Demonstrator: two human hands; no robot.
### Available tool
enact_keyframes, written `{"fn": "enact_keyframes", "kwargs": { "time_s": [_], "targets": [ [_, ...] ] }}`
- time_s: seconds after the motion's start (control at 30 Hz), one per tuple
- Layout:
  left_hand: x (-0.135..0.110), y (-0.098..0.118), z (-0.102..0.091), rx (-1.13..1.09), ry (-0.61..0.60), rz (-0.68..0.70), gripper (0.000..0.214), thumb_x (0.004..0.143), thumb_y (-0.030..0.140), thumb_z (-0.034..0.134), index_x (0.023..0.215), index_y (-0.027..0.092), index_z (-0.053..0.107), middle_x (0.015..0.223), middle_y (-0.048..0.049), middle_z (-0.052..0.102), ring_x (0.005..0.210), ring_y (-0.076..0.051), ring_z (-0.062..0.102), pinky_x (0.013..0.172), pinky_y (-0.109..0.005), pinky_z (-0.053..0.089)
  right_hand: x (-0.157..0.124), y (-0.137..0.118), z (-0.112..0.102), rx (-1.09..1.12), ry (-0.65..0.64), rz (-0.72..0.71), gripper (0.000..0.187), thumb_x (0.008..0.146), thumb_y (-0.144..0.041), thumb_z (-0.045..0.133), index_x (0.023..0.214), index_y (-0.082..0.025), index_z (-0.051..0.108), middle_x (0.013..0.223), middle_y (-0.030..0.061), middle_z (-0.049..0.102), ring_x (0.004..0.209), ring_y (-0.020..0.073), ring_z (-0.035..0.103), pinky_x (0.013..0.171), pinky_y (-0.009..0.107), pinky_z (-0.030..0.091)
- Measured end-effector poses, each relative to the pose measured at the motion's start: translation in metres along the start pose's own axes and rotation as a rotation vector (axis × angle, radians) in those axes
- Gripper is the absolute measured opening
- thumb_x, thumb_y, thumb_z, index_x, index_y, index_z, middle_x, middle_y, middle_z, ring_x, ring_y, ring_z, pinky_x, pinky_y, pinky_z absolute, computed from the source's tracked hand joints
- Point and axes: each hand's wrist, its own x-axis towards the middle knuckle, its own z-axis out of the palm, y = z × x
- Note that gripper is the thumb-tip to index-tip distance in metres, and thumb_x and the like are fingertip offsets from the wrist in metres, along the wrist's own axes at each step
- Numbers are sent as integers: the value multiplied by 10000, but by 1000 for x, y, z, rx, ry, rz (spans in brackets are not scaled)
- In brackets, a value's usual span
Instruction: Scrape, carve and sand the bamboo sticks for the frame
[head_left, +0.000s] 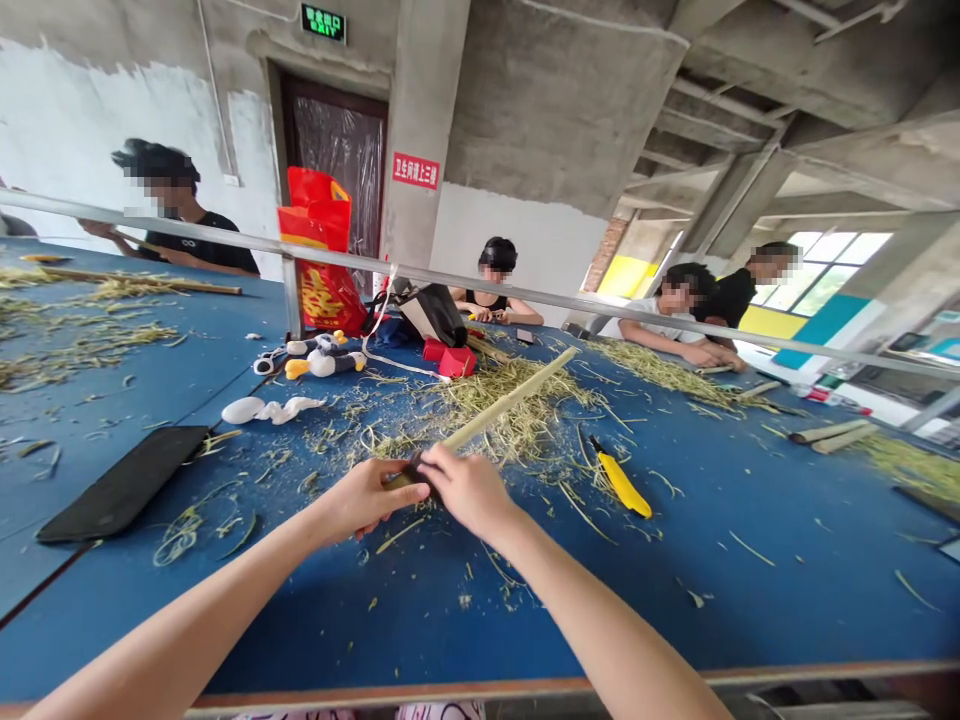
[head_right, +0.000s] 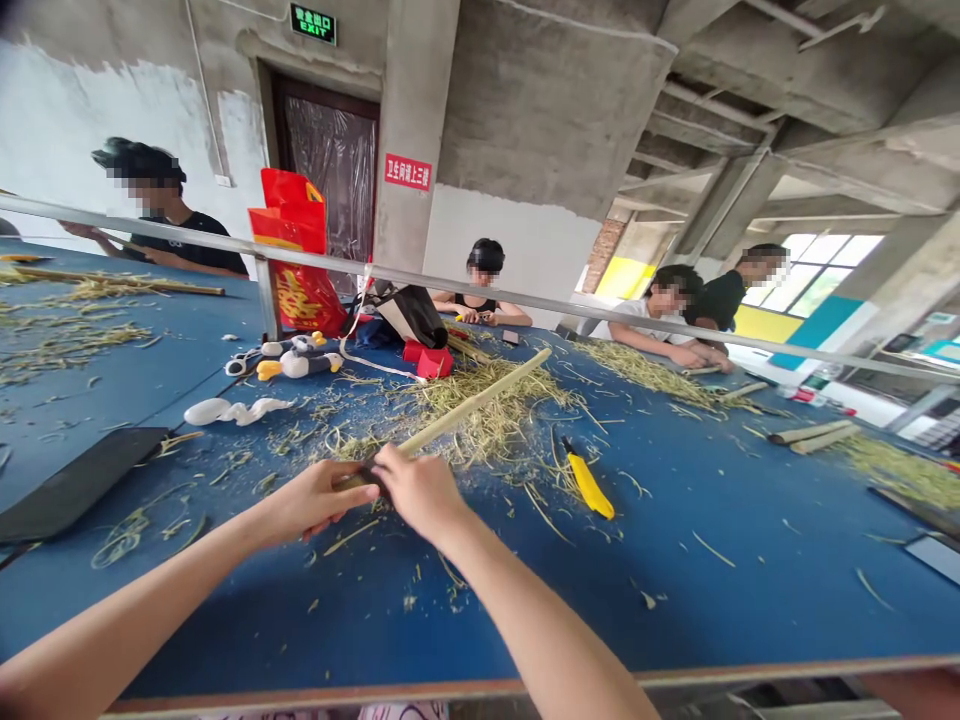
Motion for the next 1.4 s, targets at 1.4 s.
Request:
{"fn": "enact_keyframes", "kwargs": {
  "time_s": [1.4],
  "targets": [
    [4,-3,-9,340,181,199,433,938,548,399,1132,213,593,660,-2,608,488,-144,530,501,-236,318,14,10,-19,1769,357,568,413,937,-592,412,1111,-284,626,1186,38,682,1138,220,621,984,445,508]
  ]
}}
